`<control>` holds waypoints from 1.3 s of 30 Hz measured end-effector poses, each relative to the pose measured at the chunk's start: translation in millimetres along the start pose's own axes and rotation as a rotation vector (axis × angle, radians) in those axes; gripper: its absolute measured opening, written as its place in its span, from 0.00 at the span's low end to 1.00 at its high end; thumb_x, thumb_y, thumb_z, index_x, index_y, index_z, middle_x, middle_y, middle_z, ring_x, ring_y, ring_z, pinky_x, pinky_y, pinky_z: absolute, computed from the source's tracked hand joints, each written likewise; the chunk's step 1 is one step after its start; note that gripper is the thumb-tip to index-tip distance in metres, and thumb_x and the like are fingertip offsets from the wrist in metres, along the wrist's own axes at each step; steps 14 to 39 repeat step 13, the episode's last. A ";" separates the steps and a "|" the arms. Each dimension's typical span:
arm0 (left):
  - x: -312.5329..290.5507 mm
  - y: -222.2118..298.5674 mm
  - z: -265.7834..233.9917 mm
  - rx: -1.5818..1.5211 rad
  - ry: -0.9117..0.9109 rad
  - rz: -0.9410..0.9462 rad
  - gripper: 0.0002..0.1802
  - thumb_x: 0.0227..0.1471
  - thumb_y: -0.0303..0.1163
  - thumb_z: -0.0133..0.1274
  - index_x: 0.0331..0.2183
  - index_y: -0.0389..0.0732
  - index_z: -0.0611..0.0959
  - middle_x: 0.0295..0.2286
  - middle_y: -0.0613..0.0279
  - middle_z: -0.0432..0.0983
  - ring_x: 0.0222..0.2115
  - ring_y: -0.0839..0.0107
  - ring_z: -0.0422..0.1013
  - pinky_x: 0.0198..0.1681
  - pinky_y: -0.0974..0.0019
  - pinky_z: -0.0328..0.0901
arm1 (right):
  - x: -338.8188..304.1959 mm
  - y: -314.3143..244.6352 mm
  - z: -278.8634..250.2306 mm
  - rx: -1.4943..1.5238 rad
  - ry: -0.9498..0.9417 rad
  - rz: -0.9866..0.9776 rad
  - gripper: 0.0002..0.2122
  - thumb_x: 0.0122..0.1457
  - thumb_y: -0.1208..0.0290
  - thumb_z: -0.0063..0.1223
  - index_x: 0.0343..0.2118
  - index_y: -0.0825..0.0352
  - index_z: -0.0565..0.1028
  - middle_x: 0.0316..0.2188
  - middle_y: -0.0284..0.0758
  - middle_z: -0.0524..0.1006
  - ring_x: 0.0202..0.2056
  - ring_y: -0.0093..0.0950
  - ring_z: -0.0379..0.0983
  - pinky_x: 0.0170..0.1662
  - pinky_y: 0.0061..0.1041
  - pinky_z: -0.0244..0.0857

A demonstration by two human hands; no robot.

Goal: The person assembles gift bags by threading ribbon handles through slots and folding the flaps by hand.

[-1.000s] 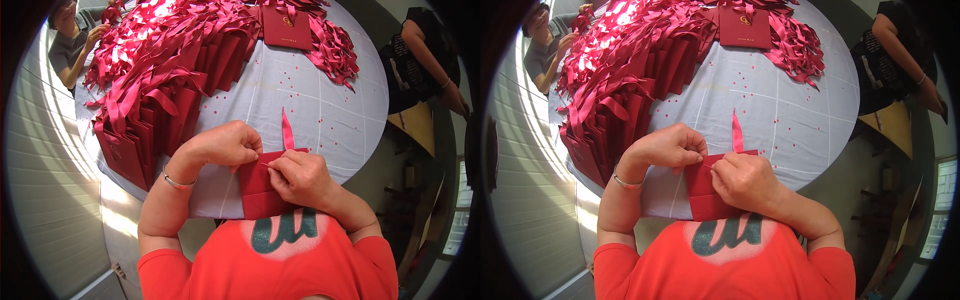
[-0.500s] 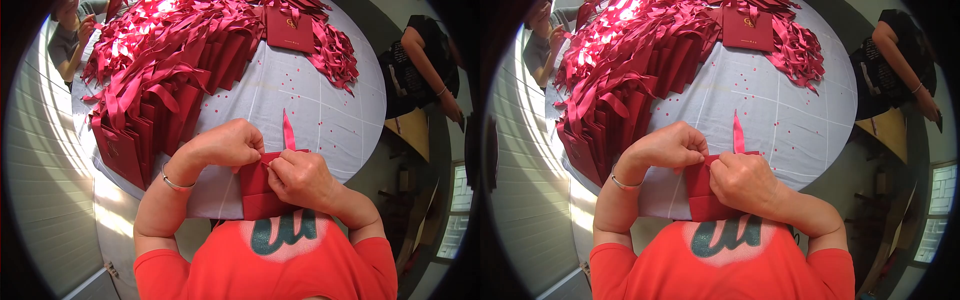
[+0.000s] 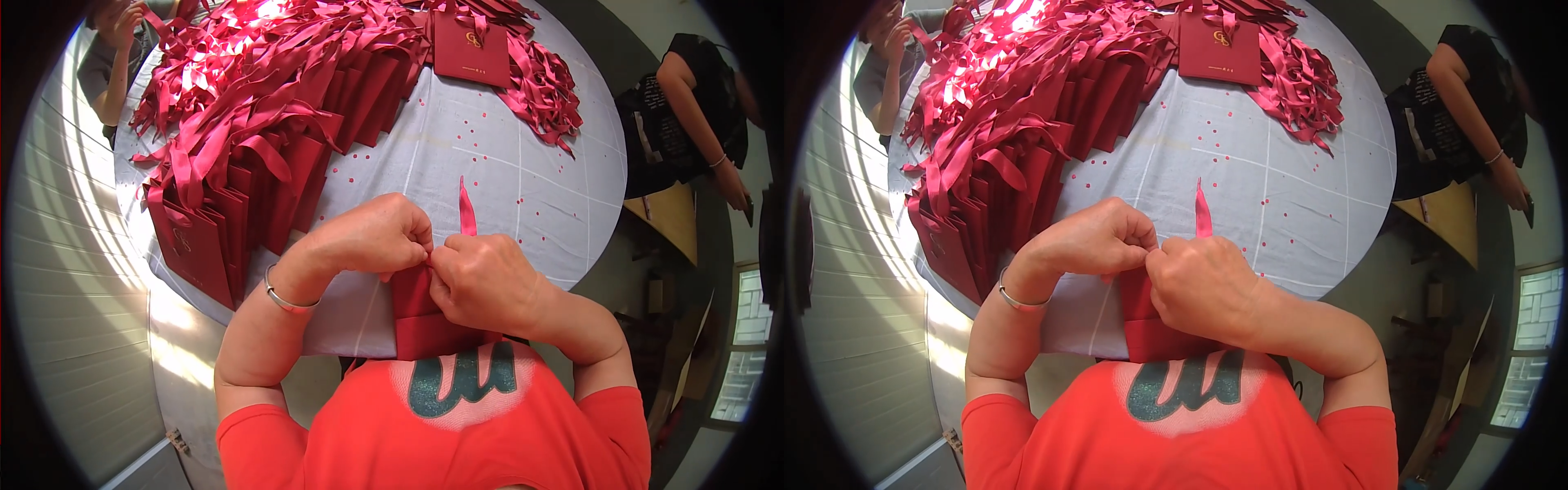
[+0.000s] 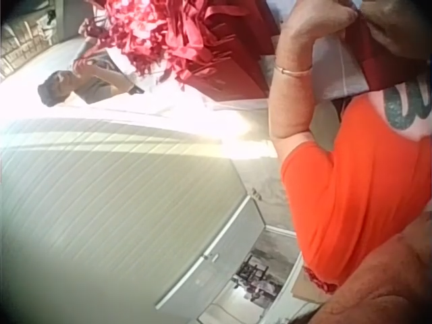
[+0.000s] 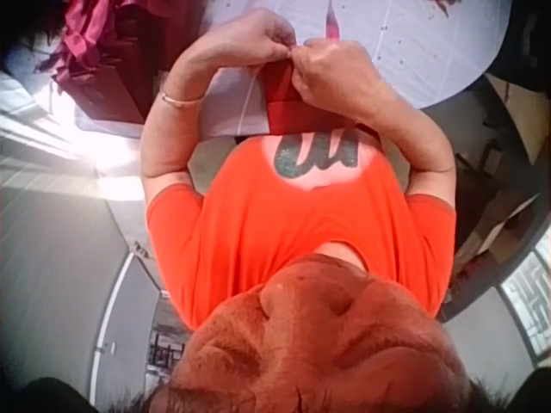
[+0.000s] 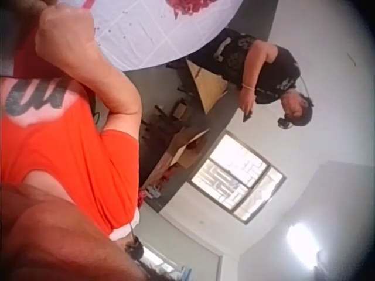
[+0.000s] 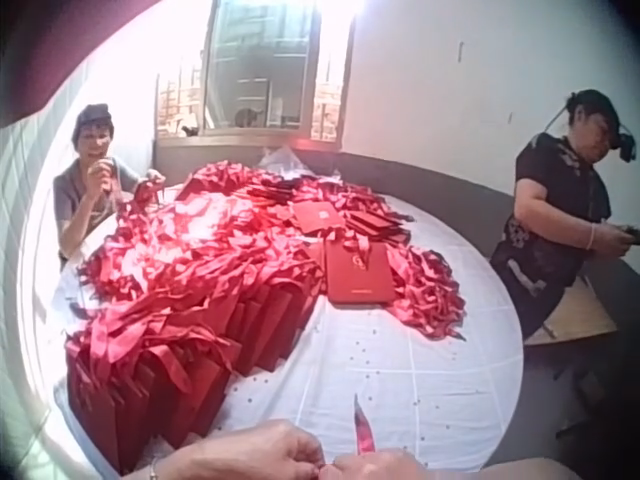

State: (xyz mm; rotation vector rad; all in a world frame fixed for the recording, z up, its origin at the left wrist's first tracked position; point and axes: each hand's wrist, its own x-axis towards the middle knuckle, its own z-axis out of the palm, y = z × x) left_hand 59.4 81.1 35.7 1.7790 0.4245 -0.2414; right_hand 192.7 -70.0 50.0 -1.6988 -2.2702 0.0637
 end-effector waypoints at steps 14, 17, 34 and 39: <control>4.4 -1.6 2.1 -0.087 0.012 -0.040 0.06 0.48 0.24 0.54 0.27 0.32 0.84 0.15 0.61 0.75 0.14 0.76 0.70 0.18 0.69 0.62 | 10.7 -9.0 1.9 0.036 -0.268 0.177 0.05 0.49 0.75 0.53 0.26 0.71 0.76 0.25 0.46 0.78 0.24 0.43 0.78 0.26 0.40 0.72; 4.4 -1.6 2.1 -0.087 0.012 -0.040 0.06 0.48 0.24 0.54 0.27 0.32 0.84 0.15 0.61 0.75 0.14 0.76 0.70 0.18 0.69 0.62 | 10.7 -9.0 1.9 0.036 -0.268 0.177 0.05 0.49 0.75 0.53 0.26 0.71 0.76 0.25 0.46 0.78 0.24 0.43 0.78 0.26 0.40 0.72; 4.4 -1.6 2.1 -0.087 0.012 -0.040 0.06 0.48 0.24 0.54 0.27 0.32 0.84 0.15 0.61 0.75 0.14 0.76 0.70 0.18 0.69 0.62 | 10.7 -9.0 1.9 0.036 -0.268 0.177 0.05 0.49 0.75 0.53 0.26 0.71 0.76 0.25 0.46 0.78 0.24 0.43 0.78 0.26 0.40 0.72; 4.4 -1.6 2.1 -0.087 0.012 -0.040 0.06 0.48 0.24 0.54 0.27 0.32 0.84 0.15 0.61 0.75 0.14 0.76 0.70 0.18 0.69 0.62 | 10.7 -9.0 1.9 0.036 -0.268 0.177 0.05 0.49 0.75 0.53 0.26 0.71 0.76 0.25 0.46 0.78 0.24 0.43 0.78 0.26 0.40 0.72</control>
